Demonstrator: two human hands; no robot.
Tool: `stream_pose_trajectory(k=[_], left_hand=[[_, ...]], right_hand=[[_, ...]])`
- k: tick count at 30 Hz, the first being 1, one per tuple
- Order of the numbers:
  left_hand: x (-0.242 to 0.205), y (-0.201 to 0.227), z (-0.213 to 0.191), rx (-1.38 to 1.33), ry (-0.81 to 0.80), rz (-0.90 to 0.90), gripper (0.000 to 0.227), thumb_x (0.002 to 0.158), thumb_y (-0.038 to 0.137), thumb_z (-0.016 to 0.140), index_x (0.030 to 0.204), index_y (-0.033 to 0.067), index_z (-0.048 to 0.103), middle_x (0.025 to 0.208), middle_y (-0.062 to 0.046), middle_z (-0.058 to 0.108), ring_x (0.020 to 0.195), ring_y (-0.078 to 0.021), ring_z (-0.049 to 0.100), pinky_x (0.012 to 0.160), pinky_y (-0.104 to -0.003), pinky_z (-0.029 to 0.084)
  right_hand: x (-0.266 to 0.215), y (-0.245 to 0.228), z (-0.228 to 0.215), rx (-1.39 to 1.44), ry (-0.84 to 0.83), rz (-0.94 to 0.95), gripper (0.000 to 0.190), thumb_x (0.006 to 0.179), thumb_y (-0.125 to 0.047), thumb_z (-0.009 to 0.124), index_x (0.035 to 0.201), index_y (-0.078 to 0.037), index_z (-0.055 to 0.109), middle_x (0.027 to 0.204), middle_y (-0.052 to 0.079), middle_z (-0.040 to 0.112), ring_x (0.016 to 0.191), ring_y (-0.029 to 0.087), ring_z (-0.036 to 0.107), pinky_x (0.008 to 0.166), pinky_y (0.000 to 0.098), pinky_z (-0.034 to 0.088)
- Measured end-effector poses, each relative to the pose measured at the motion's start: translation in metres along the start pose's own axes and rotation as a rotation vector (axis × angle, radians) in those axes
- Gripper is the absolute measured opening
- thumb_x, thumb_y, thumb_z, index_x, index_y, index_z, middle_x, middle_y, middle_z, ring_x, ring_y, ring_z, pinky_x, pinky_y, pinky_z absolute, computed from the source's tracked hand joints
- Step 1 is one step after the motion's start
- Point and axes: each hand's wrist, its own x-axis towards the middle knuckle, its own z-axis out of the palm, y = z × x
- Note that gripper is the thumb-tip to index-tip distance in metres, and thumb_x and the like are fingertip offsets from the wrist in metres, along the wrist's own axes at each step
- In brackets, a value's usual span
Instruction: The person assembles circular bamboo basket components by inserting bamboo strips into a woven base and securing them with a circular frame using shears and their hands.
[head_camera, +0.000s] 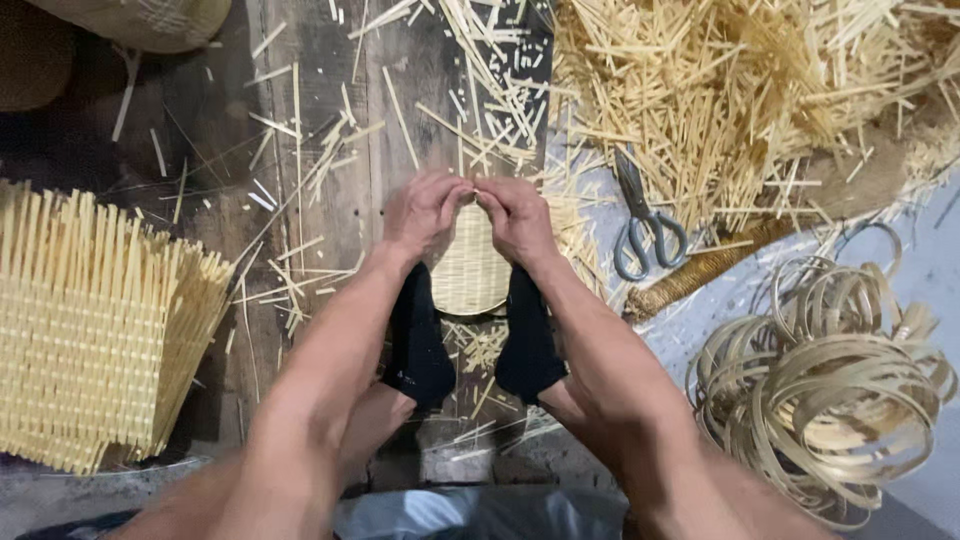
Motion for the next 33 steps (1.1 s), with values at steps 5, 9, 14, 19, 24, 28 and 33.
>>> stream_pose_trajectory(k=[5,9,14,19,24,28,33], left_hand=[[0.009,-0.016,0.011,-0.235,-0.096,-0.354,0.021,0.092,0.037,0.073,0.100,0.0199,0.081,0.086,-0.007,0.078,0.072,-0.0192,0.073,0.064,-0.034,0.055],[0.014,-0.034,0.021,-0.312,-0.167,-0.410,0.029,0.091,0.045,0.076,0.095,0.0171,0.084,0.089,-0.004,0.081,0.078,-0.0164,0.072,0.068,-0.030,0.054],[0.009,-0.032,0.020,-0.241,-0.172,-0.449,0.039,0.091,0.054,0.071,0.107,0.0209,0.085,0.096,-0.002,0.083,0.081,-0.0178,0.074,0.074,-0.034,0.057],[0.004,0.004,-0.016,-0.325,-0.350,-0.378,0.063,0.069,0.033,0.097,0.124,0.0135,0.073,0.116,-0.010,0.078,0.103,-0.0185,0.074,0.093,-0.034,0.059],[-0.024,0.093,-0.049,-0.244,-0.207,-0.167,0.042,0.078,0.026,0.087,0.115,0.0141,0.071,0.106,-0.005,0.072,0.091,-0.0188,0.072,0.084,-0.034,0.062],[-0.075,0.103,-0.043,0.244,-0.186,0.370,0.029,0.076,0.011,0.083,0.097,0.0101,0.063,0.097,-0.009,0.060,0.093,-0.0293,0.062,0.078,-0.045,0.051],[-0.145,0.065,-0.009,0.640,-0.219,0.567,0.039,0.067,0.002,0.069,0.104,0.0112,0.064,0.108,-0.008,0.060,0.109,-0.0256,0.060,0.091,-0.044,0.047]], right_hand=[[0.001,0.017,0.007,0.334,-0.077,0.417,0.016,0.097,-0.016,0.071,0.102,-0.004,0.080,0.074,0.012,0.074,0.065,0.014,0.065,0.060,0.0301,0.051],[-0.006,0.042,0.023,0.537,-0.081,0.494,0.018,0.098,-0.019,0.071,0.105,-0.004,0.079,0.079,0.008,0.077,0.069,0.005,0.061,0.061,0.0261,0.051],[-0.019,0.065,0.023,0.196,-0.167,0.587,0.052,0.114,-0.041,0.055,0.095,-0.001,0.080,0.066,0.011,0.062,0.068,0.018,0.057,0.069,0.0361,0.052],[-0.005,0.079,-0.141,-0.137,-0.300,0.665,0.055,0.113,-0.050,0.042,0.115,-0.011,0.081,0.104,0.016,0.079,0.093,0.028,0.074,0.090,0.0418,0.057],[-0.025,0.012,-0.317,-0.731,-0.546,0.447,0.041,0.104,-0.048,0.054,0.122,-0.019,0.076,0.105,0.011,0.079,0.094,0.028,0.074,0.092,0.0456,0.057],[-0.076,0.041,-0.307,-0.579,-0.599,0.603,0.044,0.101,-0.049,0.056,0.133,-0.022,0.068,0.102,0.010,0.079,0.090,0.023,0.075,0.092,0.0417,0.057],[-0.164,0.153,-0.183,-0.333,-0.246,0.499,0.042,0.090,-0.033,0.073,0.124,-0.010,0.072,0.113,0.020,0.074,0.105,0.036,0.071,0.098,0.0464,0.057]])
